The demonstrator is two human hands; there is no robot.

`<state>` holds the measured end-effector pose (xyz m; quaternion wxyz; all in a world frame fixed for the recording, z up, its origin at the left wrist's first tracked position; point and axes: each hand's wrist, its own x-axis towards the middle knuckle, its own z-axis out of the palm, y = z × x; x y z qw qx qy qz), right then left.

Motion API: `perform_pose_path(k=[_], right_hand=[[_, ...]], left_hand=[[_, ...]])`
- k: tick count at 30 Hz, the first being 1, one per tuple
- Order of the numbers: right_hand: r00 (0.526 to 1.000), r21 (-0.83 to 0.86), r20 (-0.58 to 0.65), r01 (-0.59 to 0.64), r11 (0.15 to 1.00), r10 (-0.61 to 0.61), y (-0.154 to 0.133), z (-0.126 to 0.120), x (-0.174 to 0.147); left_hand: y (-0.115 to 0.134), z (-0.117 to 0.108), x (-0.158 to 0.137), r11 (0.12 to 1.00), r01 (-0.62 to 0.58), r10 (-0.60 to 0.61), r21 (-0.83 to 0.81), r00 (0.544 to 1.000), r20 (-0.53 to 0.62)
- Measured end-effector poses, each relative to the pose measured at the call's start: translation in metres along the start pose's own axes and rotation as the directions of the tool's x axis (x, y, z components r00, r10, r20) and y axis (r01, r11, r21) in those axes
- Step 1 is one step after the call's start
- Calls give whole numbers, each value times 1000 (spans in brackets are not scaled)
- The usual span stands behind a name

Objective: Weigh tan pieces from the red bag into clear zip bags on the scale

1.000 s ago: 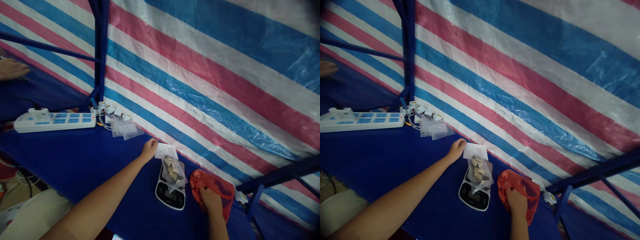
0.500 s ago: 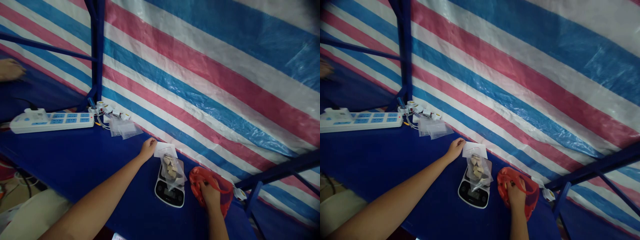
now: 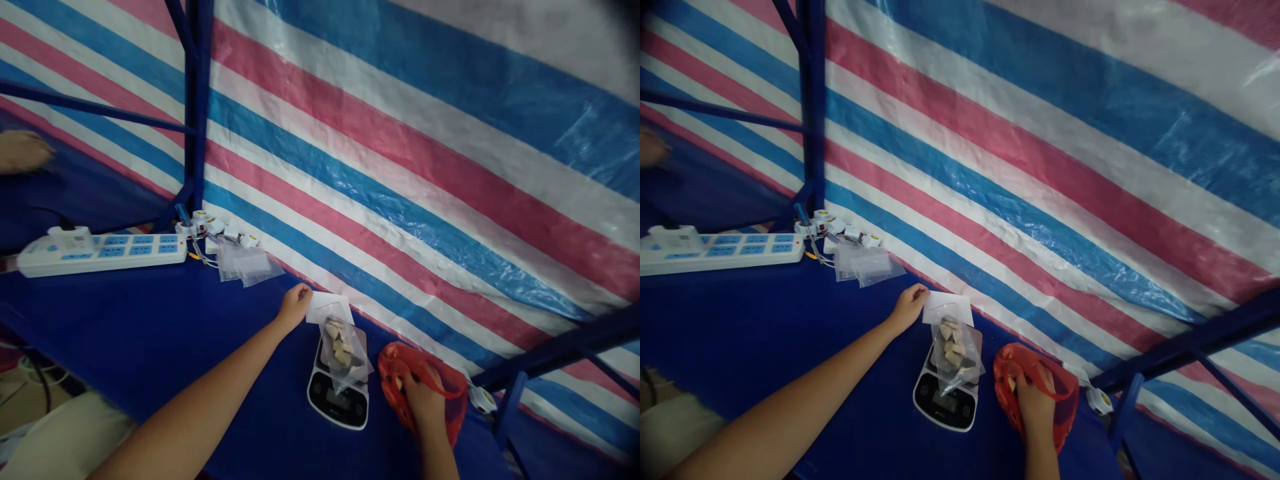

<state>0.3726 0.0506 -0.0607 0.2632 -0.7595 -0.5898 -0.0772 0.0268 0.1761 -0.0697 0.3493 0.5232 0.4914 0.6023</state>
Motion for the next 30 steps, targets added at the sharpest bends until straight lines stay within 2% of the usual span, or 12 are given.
perform_pose_path(k=[2,6,8,18,26,30], right_hand=[[999,-13,30,-28,1000,28,2,2,0],[975,-37,194,-101,994,106,3,6,-3],[967,-45,217,-128,991,135,3,8,-5],[971,-67,220,-82,994,95,8,16,-6],[992,-48,125,1,999,5,3,15,-8],[988,-68,151,-27,997,37,6,19,-5]], left_hand=[[1,-1,0,1000,-4,4,-1,1000,2],[1,-2,0,1000,-8,8,-4,1000,4],[0,-1,0,1000,-7,7,-7,1000,6],[1,-2,-1,1000,2,-2,-3,1000,18],[3,-3,-2,1000,12,-12,13,1000,14],[3,-3,-2,1000,5,-6,14,1000,13]])
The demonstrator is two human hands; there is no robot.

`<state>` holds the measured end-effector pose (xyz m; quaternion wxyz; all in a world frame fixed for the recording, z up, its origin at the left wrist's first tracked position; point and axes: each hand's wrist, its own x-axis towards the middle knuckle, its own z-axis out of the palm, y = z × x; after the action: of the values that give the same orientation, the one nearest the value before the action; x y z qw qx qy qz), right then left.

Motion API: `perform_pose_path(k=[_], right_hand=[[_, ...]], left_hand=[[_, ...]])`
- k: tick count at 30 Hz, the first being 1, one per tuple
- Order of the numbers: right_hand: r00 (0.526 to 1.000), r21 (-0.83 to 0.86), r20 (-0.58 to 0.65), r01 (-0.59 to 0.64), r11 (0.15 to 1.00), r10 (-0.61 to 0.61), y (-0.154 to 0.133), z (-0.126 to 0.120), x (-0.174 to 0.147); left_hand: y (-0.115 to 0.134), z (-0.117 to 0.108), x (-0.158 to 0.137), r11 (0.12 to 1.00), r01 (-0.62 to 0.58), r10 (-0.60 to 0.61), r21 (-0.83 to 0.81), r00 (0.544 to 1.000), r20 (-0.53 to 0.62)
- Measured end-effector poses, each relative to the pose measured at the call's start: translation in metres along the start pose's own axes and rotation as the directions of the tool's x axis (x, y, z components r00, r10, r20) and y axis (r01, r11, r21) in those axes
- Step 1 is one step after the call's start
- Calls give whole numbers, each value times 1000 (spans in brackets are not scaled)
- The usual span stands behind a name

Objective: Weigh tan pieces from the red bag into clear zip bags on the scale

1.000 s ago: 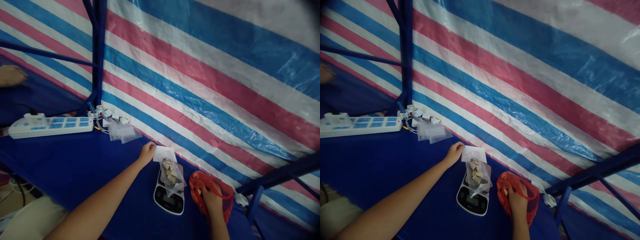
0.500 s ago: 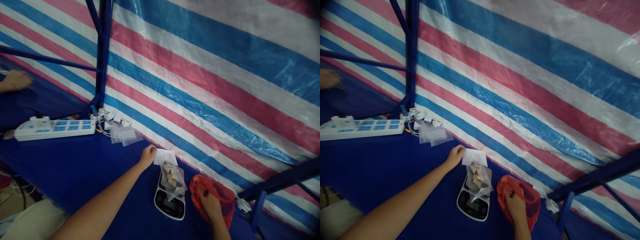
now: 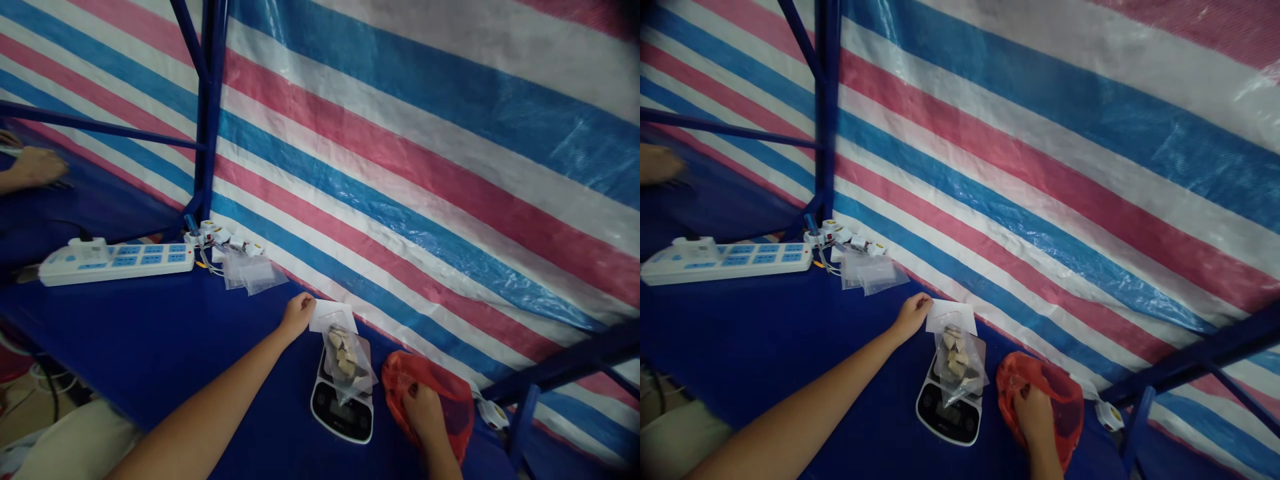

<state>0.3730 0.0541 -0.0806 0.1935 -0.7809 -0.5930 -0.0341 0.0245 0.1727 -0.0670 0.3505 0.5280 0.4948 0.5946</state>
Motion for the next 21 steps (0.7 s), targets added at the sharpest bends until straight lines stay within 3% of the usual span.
perform_pose_path(k=[4,8,11,16,21], right_hand=[[999,21,-47,-10,1000,11,1,1,2],[975,105,-217,81,991,-56,-3,-5,2],[962,105,-262,115,988,-84,-4,-10,2],[983,84,-173,72,994,-57,-9,-21,-3],[992,-44,19,-128,991,129,-20,-39,-13]], left_hand=[[1,-1,0,1000,-11,11,0,1000,0],[1,-1,0,1000,-16,16,-1,1000,-5],[2,0,0,1000,-16,16,-2,1000,-5],[0,3,1,1000,-4,4,-1,1000,-2],[-3,3,0,1000,12,-12,-3,1000,3]])
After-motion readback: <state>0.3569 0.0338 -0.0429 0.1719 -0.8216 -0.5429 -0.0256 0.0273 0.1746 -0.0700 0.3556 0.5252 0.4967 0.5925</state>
